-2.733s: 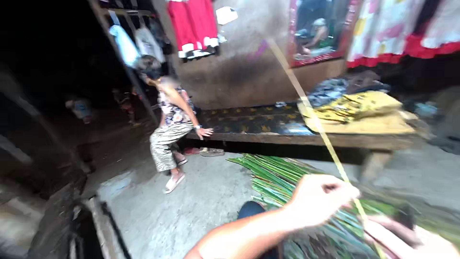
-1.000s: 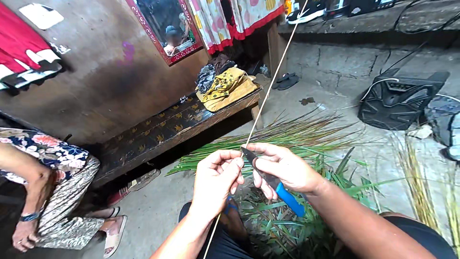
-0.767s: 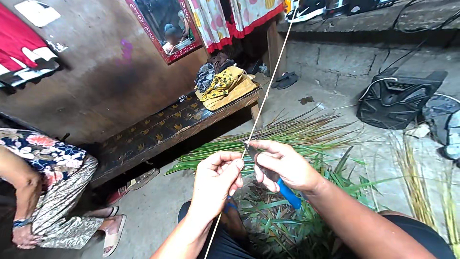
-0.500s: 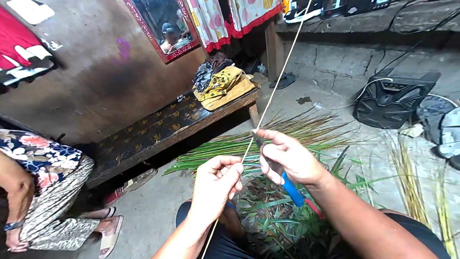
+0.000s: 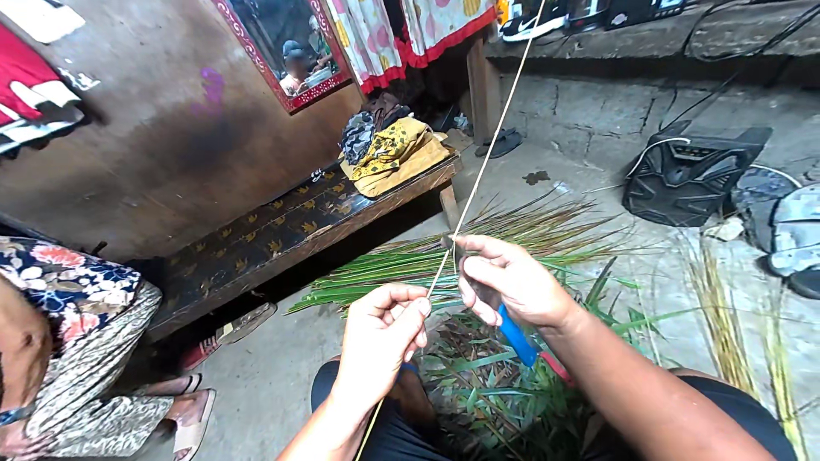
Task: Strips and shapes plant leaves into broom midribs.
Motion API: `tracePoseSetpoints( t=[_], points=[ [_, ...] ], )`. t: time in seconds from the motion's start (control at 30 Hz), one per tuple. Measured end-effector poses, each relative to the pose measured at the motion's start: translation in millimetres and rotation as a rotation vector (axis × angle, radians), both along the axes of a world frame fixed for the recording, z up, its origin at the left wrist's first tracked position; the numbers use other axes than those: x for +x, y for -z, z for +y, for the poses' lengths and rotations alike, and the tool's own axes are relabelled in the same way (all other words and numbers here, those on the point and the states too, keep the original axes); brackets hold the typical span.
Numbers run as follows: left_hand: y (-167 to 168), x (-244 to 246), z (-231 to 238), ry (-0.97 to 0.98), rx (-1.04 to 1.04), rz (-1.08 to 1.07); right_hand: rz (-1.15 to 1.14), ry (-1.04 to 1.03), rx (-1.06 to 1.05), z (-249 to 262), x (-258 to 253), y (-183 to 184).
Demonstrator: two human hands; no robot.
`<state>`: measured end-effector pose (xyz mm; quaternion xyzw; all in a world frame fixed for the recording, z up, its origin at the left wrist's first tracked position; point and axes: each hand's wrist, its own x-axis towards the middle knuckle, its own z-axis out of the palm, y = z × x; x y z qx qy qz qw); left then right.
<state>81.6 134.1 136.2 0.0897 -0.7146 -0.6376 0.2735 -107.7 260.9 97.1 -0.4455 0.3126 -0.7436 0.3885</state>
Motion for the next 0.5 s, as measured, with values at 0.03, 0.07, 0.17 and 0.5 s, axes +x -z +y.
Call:
tracePoseSetpoints(
  t=[0.03, 0.07, 0.17, 0.5],
  points=[
    [2, 2, 0, 0.006, 0.003, -0.002, -0.018, 0.012, 0.000, 1, -3, -1],
    [3, 3, 0, 0.011, 0.005, -0.002, -0.037, 0.017, -0.002, 2, -6, -2],
    [5, 2, -1, 0.018, 0.009, -0.007, -0.068, -0.008, 0.010, 2, -5, -2],
    [8, 4, -4, 0.006, 0.040, -0.031, -0.072, 0.012, 0.052, 1, -7, -2]
  ],
)
